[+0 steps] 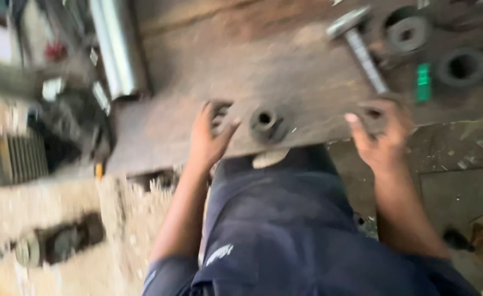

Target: The person works at a workshop bench with a metal cylinder tube, pressing and fitting components into its ends by hand. They handle a flanged fitting, insert parts into the tube, fit a circular seal ring onto a hub, and pick up other small parts from the bench while a second person uses pliers on a component at the end.

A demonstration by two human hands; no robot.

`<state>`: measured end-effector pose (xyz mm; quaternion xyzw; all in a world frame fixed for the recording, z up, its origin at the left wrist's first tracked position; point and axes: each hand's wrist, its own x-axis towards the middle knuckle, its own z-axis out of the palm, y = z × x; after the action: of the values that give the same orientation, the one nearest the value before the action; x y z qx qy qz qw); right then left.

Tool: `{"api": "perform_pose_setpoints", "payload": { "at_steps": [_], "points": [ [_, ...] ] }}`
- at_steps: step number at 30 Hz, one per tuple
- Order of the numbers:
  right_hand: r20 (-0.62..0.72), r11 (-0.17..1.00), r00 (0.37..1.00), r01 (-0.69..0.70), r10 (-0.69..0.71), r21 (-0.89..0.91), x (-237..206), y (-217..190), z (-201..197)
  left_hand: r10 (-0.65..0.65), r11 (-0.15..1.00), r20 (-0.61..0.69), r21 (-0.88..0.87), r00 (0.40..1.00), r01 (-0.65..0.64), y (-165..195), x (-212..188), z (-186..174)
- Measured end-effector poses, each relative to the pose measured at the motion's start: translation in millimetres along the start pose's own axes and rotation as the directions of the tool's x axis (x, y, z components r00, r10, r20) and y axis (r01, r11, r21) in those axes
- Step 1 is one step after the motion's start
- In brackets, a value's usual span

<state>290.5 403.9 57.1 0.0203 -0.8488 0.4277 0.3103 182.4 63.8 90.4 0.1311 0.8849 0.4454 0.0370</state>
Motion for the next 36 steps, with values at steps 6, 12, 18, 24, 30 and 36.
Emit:
{"api": "perform_pose_setpoints", "payload": {
  "at_steps": [6, 12, 18, 24, 30, 36],
  "points": [
    [0.415, 0.972, 0.895, 0.217, -0.162, -0.088, 15.1, -49.9, 91.8, 0.140, 0.985, 0.032, -0.106, 0.990, -0.136, -20.6, -27.2, 16.7],
    [0.412, 0.964, 0.903, 0.204, -0.119, -0.169, 14.3, -61.6, 128.7, 0.083, 0.985, 0.055, -0.154, 0.995, -0.074, -43.2, -42.3, 13.8],
    [0.405, 0.980, 0.912, 0.134, -0.064, -0.149, 11.9, -48.8, 137.7, 0.107, 0.983, 0.048, -0.154, 0.993, -0.098, -47.6, -49.2, 7.6],
    [0.287, 0.972, 0.958, 0.062, 0.007, -0.228, 40.0, 1.4, 133.3, 0.071, 0.989, 0.060, -0.131, 0.996, -0.063, -48.0, -53.0, 8.2],
    [0.205, 0.962, 0.974, -0.041, 0.099, -0.270, 48.4, 27.5, 125.7, 0.090, 0.988, 0.054, -0.130, 0.995, -0.082, -49.4, -47.6, 10.7],
    [0.157, 0.989, 0.987, 0.045, -0.023, -0.139, 13.6, 7.1, 105.7, 0.092, 0.990, 0.088, -0.113, 0.992, -0.081, -39.3, -33.8, 29.9]
  ]
}}
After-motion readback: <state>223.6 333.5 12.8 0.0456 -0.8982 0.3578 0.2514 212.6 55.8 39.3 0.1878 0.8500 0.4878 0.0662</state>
